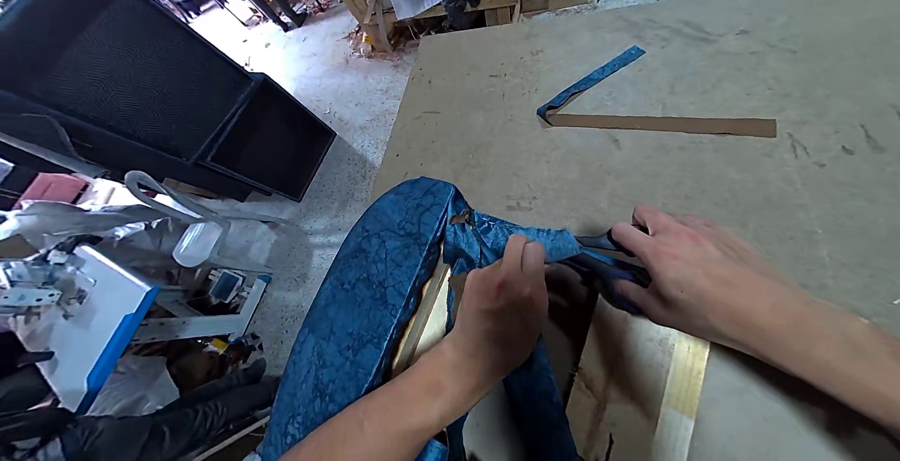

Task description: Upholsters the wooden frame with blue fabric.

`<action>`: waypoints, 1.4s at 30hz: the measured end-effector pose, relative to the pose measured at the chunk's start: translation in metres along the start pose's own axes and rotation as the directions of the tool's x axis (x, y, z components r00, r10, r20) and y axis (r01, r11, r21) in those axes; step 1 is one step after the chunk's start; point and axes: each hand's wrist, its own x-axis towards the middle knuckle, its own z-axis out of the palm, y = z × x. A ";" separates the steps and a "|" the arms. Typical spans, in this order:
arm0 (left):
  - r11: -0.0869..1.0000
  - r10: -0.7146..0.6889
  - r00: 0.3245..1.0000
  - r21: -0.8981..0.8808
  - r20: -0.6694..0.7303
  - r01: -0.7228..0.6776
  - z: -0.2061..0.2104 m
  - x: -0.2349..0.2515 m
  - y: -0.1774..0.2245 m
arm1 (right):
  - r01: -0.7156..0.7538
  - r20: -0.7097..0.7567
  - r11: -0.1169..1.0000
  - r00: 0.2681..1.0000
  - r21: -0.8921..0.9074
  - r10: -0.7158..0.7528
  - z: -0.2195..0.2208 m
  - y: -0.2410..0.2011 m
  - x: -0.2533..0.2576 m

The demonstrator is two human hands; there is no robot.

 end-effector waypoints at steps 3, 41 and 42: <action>0.998 -0.002 1.000 -0.058 -0.004 0.002 -0.002 0.000 0.000 | -0.027 -0.068 0.998 0.997 -0.049 0.023 -0.001 -0.001 -0.013; 0.956 -0.184 0.821 -0.097 0.541 0.278 -0.030 0.005 0.001 | 0.066 0.006 0.993 0.998 0.099 -0.067 0.003 -0.019 0.031; 0.962 -0.188 0.783 -0.049 0.594 0.268 -0.031 0.006 0.000 | 0.064 -0.006 0.994 0.998 0.089 -0.064 0.003 -0.018 0.029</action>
